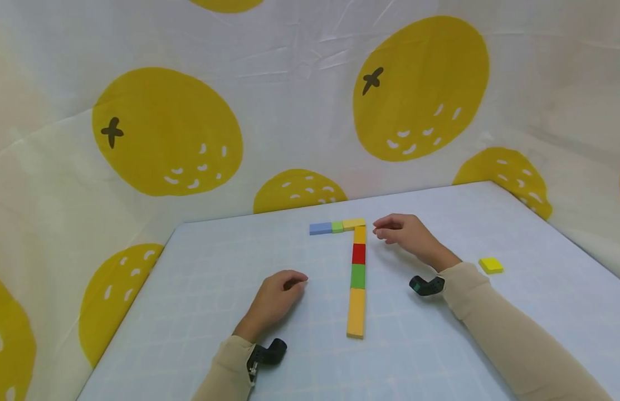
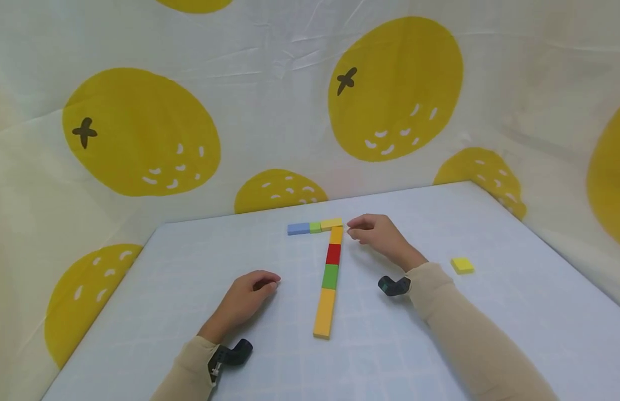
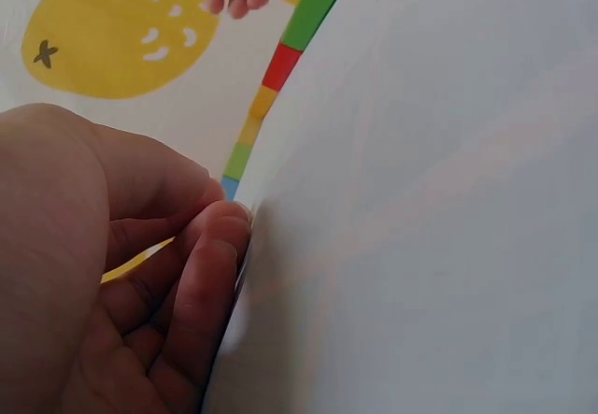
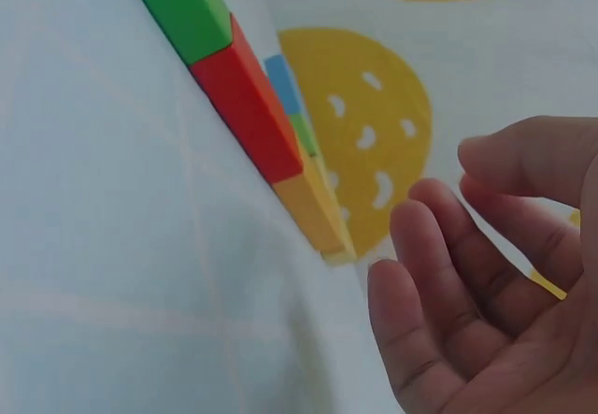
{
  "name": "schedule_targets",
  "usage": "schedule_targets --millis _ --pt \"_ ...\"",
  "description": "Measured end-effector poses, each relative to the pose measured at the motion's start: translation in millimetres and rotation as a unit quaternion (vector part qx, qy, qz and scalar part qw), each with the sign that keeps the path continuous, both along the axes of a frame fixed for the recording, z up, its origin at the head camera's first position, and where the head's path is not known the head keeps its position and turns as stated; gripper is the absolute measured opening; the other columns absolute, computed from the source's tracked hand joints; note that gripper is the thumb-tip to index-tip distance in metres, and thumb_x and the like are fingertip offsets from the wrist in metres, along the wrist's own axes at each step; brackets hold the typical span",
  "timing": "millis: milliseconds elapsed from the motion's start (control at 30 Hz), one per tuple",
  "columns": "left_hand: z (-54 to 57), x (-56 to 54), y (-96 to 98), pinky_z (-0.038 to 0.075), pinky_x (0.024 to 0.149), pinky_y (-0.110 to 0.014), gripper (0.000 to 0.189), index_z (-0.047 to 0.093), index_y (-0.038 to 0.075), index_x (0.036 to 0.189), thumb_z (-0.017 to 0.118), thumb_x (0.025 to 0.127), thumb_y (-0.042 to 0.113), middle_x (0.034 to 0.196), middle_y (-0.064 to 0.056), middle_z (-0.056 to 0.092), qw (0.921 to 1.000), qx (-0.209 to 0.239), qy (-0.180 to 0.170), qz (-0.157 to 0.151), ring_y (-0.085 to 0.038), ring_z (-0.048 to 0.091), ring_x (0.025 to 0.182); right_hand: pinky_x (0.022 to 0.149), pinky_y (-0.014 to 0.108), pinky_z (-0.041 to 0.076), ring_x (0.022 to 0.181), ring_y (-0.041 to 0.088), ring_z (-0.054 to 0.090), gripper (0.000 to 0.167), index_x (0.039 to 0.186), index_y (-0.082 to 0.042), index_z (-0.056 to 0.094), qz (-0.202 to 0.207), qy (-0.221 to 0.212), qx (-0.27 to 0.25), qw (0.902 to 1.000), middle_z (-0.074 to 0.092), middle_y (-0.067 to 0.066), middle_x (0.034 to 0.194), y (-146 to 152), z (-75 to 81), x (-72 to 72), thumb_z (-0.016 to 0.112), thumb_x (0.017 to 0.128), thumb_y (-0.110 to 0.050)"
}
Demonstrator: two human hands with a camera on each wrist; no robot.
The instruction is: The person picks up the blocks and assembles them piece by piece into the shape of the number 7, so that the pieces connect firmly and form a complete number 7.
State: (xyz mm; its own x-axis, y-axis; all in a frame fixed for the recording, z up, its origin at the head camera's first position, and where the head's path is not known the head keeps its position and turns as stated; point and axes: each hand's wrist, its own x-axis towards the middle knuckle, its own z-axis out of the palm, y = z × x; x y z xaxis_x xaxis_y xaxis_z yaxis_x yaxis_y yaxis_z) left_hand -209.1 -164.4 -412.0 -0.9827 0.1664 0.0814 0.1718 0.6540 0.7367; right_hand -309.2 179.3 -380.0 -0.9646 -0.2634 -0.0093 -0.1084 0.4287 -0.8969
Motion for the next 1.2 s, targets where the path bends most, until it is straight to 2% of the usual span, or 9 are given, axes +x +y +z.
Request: schedule_targets --millis 133,333,533,733,1000,1200 --pt "0.3 0.4 -0.6 0.050 0.094 -0.041 0.016 0.072 0.020 0.112 0.063 0.099 0.021 0.112 0.005 0.067 1.0000 0.002 0.001 -0.001 -0.015 0.060 0.104 0.094 0.039 0.053 0.109 0.027 0.064 0.044 0.132 -0.006 0.061 -0.002 -0.004 0.013 0.9999 0.066 0.009 0.123 12 -0.7 8.5 0.067 0.098 -0.032" --pt "-0.7 -0.8 -1.4 0.050 0.094 -0.042 0.016 0.072 0.021 0.112 0.063 0.099 0.022 0.113 0.005 0.067 1.0000 0.000 -0.001 -0.003 -0.015 0.060 0.105 0.090 0.035 0.055 0.109 0.029 0.064 0.046 0.130 -0.003 0.062 -0.001 0.013 0.015 0.9998 0.067 0.011 0.123 33 -1.6 20.4 0.068 0.097 -0.035" --pt "-0.5 -1.7 -2.2 0.050 0.093 -0.041 0.016 0.072 0.021 0.112 0.063 0.099 0.022 0.112 0.005 0.067 1.0000 -0.003 -0.004 0.003 -0.015 0.060 0.104 0.089 0.032 0.055 0.108 0.026 0.064 0.050 0.130 -0.007 0.063 -0.009 0.020 0.030 0.9993 0.067 0.007 0.123 55 -3.7 25.0 0.068 0.095 -0.042" --pt "-0.9 -1.3 0.3 0.050 0.092 -0.041 0.016 0.072 0.020 0.112 0.063 0.099 0.021 0.111 0.005 0.067 1.0000 0.001 -0.006 -0.001 -0.015 0.060 0.102 0.084 0.024 0.054 0.107 0.028 0.065 0.051 0.129 -0.002 0.062 -0.012 0.035 0.027 0.9989 0.068 0.011 0.121 76 -7.6 31.8 0.069 0.095 -0.039" --pt "-1.8 0.0 0.7 0.050 0.092 -0.041 0.016 0.072 0.020 0.112 0.063 0.099 0.021 0.111 0.005 0.068 1.0000 -0.002 -0.006 0.001 -0.015 0.060 0.103 0.083 0.026 0.055 0.104 0.027 0.066 0.050 0.130 -0.004 0.062 -0.032 0.050 0.056 0.9966 0.068 0.014 0.122 104 -3.9 40.7 0.067 0.096 -0.041" --pt "0.4 -0.3 0.7 0.050 0.094 -0.042 0.016 0.072 0.020 0.112 0.063 0.099 0.021 0.112 0.004 0.068 1.0000 0.000 -0.003 0.004 -0.016 0.060 0.105 0.083 0.023 0.054 0.105 0.023 0.066 0.053 0.131 -0.004 0.061 -0.053 0.053 0.067 0.9949 0.066 0.015 0.125 124 -0.3 45.1 0.066 0.096 -0.043"
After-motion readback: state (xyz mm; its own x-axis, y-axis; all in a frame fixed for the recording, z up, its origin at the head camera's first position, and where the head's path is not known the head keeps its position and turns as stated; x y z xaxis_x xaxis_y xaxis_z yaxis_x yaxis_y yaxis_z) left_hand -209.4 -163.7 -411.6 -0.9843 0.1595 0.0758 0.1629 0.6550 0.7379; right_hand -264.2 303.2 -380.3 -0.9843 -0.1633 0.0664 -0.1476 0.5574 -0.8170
